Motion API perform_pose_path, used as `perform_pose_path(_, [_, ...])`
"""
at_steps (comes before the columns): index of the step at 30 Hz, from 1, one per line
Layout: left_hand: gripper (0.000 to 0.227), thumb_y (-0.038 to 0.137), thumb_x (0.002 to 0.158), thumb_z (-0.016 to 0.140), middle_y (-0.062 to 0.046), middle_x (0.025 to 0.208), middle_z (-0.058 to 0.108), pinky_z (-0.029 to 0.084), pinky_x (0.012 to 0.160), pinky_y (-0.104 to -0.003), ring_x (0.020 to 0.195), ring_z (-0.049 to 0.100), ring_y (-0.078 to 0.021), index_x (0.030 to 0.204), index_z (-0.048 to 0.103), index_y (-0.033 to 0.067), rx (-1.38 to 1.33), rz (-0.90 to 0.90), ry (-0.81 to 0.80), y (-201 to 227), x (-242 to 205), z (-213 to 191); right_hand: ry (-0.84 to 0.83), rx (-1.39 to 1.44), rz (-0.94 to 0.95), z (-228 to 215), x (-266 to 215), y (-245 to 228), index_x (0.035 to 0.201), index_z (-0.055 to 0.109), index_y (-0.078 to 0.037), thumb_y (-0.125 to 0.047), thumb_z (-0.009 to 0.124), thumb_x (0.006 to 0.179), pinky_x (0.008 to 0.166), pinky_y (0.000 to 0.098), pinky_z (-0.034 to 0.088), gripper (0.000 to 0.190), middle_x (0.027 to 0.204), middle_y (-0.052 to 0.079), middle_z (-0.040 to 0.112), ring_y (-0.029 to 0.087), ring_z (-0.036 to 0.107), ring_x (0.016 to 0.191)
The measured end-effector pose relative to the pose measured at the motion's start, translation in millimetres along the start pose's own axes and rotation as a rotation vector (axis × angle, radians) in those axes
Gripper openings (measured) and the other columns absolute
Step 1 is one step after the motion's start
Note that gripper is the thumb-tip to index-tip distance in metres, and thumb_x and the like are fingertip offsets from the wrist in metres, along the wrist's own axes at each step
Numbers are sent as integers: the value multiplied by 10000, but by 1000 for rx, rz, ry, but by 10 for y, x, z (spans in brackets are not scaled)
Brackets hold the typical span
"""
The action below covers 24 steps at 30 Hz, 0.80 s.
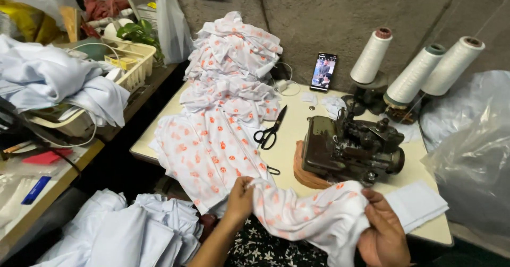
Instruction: Inspecting and stacking small pieces of patterned fabric at a sewing workstation
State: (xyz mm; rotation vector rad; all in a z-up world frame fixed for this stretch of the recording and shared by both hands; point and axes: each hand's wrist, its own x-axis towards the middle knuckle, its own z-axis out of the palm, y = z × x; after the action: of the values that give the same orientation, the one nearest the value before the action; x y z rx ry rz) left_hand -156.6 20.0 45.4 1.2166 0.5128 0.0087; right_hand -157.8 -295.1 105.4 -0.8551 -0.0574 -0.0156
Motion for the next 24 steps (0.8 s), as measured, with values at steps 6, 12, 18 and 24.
perform_pose_path(6, [352, 222, 868, 711, -36, 1132, 629, 530, 758, -265, 877, 615, -147, 1198, 601, 165, 249, 490, -38, 119, -611, 409, -236, 34, 91, 544, -165, -166, 1455, 432, 68, 17, 579, 830, 934, 360, 485, 644, 1457, 267, 521, 312, 592, 1181])
perform_pose_path(12, [458, 317, 863, 751, -103, 1110, 562, 453, 894, -320, 1013, 579, -230, 1153, 487, 81, 328, 998, -459, 490, -1172, 793, -13, -124, 21, 642, -254, 4, 1384, 475, 139, 121, 556, 722, 1012, 421, 411, 668, 1308, 337, 580, 380, 562, 1135])
perform_pose_path(18, [165, 156, 832, 806, -29, 964, 741, 484, 683, -188, 770, 614, -50, 915, 669, 118, 66, 277, -629, 151, -729, 688, -123, -220, -245, 159, -264, 33, 1253, 586, 154, -15, 666, 801, 861, 337, 502, 490, 1006, 240, 695, 282, 669, 885])
perform_pose_path(24, [173, 200, 1009, 604, 48, 868, 510, 356, 558, -175, 676, 445, -19, 1150, 527, 138, 130, 352, -779, 654, -886, 651, -96, -776, -158, 108, -247, -141, 1198, 698, 66, 171, 790, 659, 977, 246, 481, 557, 1148, 113, 661, 191, 686, 953])
